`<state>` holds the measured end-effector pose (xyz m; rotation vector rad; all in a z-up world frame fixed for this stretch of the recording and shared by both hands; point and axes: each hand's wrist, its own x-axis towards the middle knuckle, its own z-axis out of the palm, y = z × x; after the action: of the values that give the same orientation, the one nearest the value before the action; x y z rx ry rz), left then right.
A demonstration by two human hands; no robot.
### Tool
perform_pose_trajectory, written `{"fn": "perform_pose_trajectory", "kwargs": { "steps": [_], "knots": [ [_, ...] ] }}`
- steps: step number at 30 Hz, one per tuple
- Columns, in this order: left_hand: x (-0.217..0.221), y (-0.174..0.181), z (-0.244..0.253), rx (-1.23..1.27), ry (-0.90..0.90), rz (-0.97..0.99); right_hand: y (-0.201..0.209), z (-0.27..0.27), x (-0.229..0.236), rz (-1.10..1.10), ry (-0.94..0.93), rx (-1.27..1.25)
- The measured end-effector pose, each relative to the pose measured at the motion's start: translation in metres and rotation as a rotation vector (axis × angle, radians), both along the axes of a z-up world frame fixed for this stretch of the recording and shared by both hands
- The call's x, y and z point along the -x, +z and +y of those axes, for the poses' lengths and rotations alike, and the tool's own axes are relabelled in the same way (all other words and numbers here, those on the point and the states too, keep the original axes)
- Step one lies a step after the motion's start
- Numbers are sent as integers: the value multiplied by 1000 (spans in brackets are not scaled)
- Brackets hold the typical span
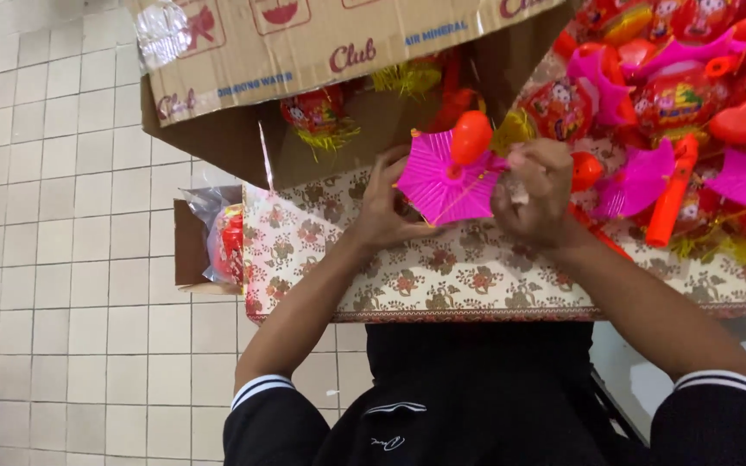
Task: Assembling small decorative lantern toys by attaching plastic handles to the lantern bodies
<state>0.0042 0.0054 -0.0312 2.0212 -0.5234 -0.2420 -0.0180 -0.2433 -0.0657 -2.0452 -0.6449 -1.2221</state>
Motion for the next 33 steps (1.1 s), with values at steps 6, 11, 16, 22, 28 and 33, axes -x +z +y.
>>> {"fn": "perform_pose_trajectory", "kwargs": {
  "steps": [6,11,16,22,28,33],
  "knots": [
    [-4,-23,6,164,-138,-394,34,-7,12,-183,-53,182],
    [2,-12,4,162,-169,-281,27,-20,14,-293,-30,154],
    [-2,-26,-5,108,-69,-564,33,-25,18,-239,-144,205],
    [-6,-12,-8,128,76,-611,51,-28,23,-31,-162,219],
    [-2,-7,-14,69,203,-489,54,-29,19,22,-27,254],
    [-2,-3,-16,223,245,-376,52,-3,35,183,178,518]
  ]
}}
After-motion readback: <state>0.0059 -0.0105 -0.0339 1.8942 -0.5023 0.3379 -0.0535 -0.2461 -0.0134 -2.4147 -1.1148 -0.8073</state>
